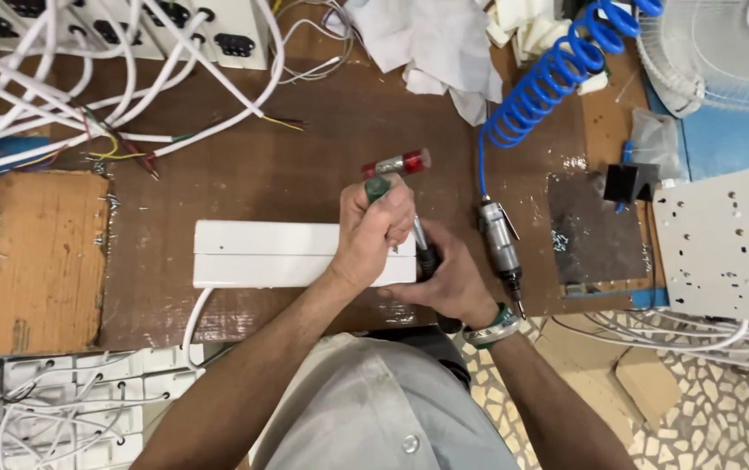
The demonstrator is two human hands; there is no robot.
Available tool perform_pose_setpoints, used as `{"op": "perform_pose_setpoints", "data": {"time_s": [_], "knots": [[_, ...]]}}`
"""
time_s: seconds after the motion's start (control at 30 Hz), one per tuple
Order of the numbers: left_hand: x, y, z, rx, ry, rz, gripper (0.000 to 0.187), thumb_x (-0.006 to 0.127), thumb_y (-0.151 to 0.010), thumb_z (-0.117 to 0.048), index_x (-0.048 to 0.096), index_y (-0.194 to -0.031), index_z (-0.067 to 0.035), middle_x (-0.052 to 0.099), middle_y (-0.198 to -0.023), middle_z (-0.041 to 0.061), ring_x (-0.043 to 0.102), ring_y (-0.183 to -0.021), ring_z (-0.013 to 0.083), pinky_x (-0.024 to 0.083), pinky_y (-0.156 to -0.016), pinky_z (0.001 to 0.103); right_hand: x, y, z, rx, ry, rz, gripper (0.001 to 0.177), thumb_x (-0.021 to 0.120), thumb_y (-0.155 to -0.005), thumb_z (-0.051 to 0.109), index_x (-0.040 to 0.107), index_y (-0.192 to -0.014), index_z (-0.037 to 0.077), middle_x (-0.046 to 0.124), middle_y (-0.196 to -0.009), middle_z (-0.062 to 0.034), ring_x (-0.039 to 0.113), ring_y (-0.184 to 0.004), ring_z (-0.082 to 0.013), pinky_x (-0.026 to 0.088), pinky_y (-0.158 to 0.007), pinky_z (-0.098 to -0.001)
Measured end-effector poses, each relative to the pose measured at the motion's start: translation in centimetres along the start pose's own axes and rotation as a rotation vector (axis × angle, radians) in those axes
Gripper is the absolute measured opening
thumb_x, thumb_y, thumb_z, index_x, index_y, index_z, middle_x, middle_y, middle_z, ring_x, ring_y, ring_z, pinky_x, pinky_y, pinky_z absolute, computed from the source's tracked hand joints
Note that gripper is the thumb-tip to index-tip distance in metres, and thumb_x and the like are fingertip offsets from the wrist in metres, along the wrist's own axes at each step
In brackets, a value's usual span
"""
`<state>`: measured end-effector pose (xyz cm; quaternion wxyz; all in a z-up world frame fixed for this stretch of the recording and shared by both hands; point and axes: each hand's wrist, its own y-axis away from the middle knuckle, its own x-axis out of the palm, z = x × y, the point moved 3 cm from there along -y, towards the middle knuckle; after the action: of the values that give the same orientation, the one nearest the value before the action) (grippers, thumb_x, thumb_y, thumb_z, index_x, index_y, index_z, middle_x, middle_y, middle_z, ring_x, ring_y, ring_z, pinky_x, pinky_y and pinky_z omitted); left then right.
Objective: Assembling and securing components inside electronic enclosures using manual and power tools.
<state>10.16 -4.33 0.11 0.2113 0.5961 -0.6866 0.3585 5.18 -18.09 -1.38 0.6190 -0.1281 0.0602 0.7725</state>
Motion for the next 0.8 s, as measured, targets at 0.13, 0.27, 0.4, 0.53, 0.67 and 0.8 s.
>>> {"op": "perform_pose_setpoints", "data": {"time_s": [0.13,0.27,0.4,0.53,0.67,0.8], "knots": [[0.1,0.5,-0.2,0.049,-0.094,0.07,0.04,0.061,-0.098,-0.021,0.048,-0.062,-0.008,0.039,-0.048,0.003,0.033,-0.038,0.0065,0.033,-0.035,0.02,0.3,-0.1,-0.2,-0.027,-0.061,0.032,0.071,0.104,-0.048,0.015,0.07,-0.11,0.001,0.071,-0.089,-0.0097,0.061,-0.088,-0.0151,0.052,-0.088,-0.0358],[0.0,0.5,-0.5,0.091,-0.11,0.056,0.041,0.063,-0.098,-0.027,0.047,-0.064,-0.011,0.037,-0.05,0.0,0.034,-0.042,0.0057,0.034,-0.04,0.019,0.3,-0.2,0.5,-0.051,-0.08,0.018,0.076,0.104,-0.05,0.013,0.068,-0.115,-0.002,0.068,-0.091,-0.0095,0.058,-0.09,-0.0148,0.051,-0.091,-0.0344],[0.3,0.8,-0.7,0.075,-0.152,0.032,0.041,0.065,-0.096,-0.027,0.049,-0.062,-0.011,0.038,-0.048,-0.001,0.034,-0.043,0.0054,0.033,-0.04,0.019,0.2,-0.4,0.8,-0.065,-0.106,0.021,0.076,0.104,-0.05,0.012,0.067,-0.116,-0.002,0.069,-0.093,-0.0095,0.059,-0.091,-0.0142,0.051,-0.093,-0.034],[1.6,0.9,-1.5,0.145,-0.412,0.065,0.04,0.07,-0.093,-0.011,0.052,-0.057,-0.01,0.037,-0.045,-0.003,0.035,-0.046,0.0035,0.03,-0.041,0.02,0.0,-0.4,0.7,-0.09,-0.074,0.044,0.067,0.102,-0.053,0.01,0.07,-0.111,0.0,0.071,-0.093,-0.0079,0.06,-0.091,-0.0133,0.052,-0.09,-0.0336],[2.4,1.9,-1.5,0.088,-0.512,0.099,0.04,0.069,-0.092,-0.008,0.048,-0.057,-0.012,0.04,-0.043,-0.004,0.036,-0.048,0.0047,0.031,-0.043,0.023,-0.5,0.0,-0.3,-0.068,0.018,0.05,0.052,0.099,-0.057,0.007,0.072,-0.102,0.003,0.068,-0.079,-0.0059,0.06,-0.075,-0.0124,0.054,-0.073,-0.0317],[2.2,1.8,-1.9,0.119,-0.5,0.128,0.042,0.064,-0.094,-0.007,0.047,-0.057,-0.012,0.04,-0.041,-0.004,0.036,-0.046,0.0047,0.031,-0.044,0.022,-2.9,-0.4,3.8,-0.108,0.091,0.096,0.053,0.097,-0.058,0.004,0.07,-0.104,0.0,0.067,-0.075,-0.012,0.061,-0.067,-0.0209,0.054,-0.066,-0.0394]]}}
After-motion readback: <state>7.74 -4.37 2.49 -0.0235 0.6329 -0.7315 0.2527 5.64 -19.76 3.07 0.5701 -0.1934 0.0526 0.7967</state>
